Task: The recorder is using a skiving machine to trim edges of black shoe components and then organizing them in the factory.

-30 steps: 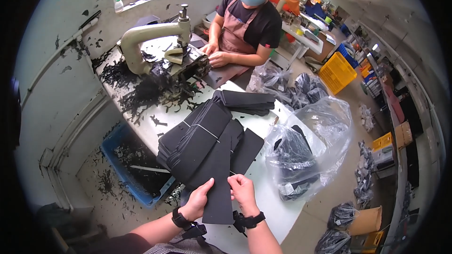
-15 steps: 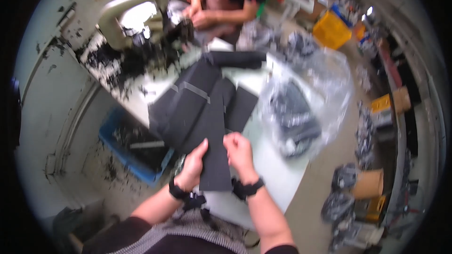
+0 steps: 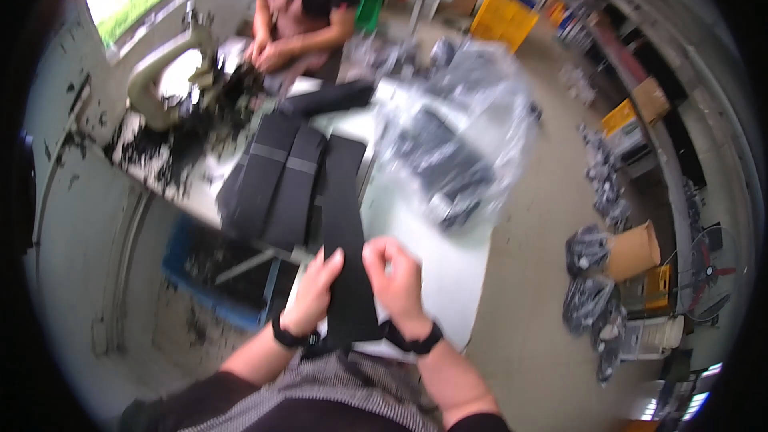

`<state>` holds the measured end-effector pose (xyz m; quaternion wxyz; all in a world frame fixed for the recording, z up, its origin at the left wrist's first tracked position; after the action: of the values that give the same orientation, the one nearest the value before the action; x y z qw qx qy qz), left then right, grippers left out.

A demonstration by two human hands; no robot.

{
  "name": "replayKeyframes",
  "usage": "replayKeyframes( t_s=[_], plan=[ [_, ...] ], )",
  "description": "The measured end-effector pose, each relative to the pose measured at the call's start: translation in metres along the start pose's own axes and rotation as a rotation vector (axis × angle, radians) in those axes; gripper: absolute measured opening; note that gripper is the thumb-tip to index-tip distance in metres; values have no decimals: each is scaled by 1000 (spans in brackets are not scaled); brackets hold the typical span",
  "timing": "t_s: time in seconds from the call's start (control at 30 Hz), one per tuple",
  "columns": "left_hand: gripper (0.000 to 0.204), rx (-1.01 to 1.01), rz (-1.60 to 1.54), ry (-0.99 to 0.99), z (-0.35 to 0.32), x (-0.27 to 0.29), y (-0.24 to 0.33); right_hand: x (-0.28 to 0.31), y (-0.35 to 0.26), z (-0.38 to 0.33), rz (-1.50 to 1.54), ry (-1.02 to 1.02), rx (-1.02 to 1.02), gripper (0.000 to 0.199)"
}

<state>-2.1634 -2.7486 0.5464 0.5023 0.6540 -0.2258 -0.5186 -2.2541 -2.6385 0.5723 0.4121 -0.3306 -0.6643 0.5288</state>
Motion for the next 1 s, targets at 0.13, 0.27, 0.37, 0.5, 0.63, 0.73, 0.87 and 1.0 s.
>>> replayKeyframes(
  t_s=[0.13,0.27,0.37,0.5,0.63,0.73,0.87,1.0],
  plan=[
    [34,181,-228,-14,-21,-56,-44,62,28,-36,-19,102,21,10],
    [28,313,-239,-234,-54,-138,-40,141,27,-99,76,201,-26,12],
    [28,352,-197,-268,-83,-192,-79,198,51,-139,116,292,-37,13],
    [29,429,-173,-392,-115,-256,-107,262,78,-188,172,447,-110,12],
    [29,450,-240,-556,-157,-300,-127,304,83,-251,67,559,16,13],
    [30,458,-251,-583,-181,-331,-150,335,90,-285,-28,671,32,11],
    [33,509,-216,-791,-204,-380,-153,375,70,-331,-26,796,44,13],
    [33,539,-317,-980,-222,-416,-157,402,61,-366,-74,926,103,17]
  ],
)
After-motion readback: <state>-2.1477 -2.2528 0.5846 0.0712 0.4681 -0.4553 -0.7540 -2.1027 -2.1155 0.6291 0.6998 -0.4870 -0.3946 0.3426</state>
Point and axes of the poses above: each hand's wrist, its own z-axis towards the middle knuckle, its own x-axis out of the back of the hand, y = z × x, the point moved 3 cm from there along z, towards the middle knuckle, and after that the axes turned 13 degrees about -x, right-handed, at the moved point
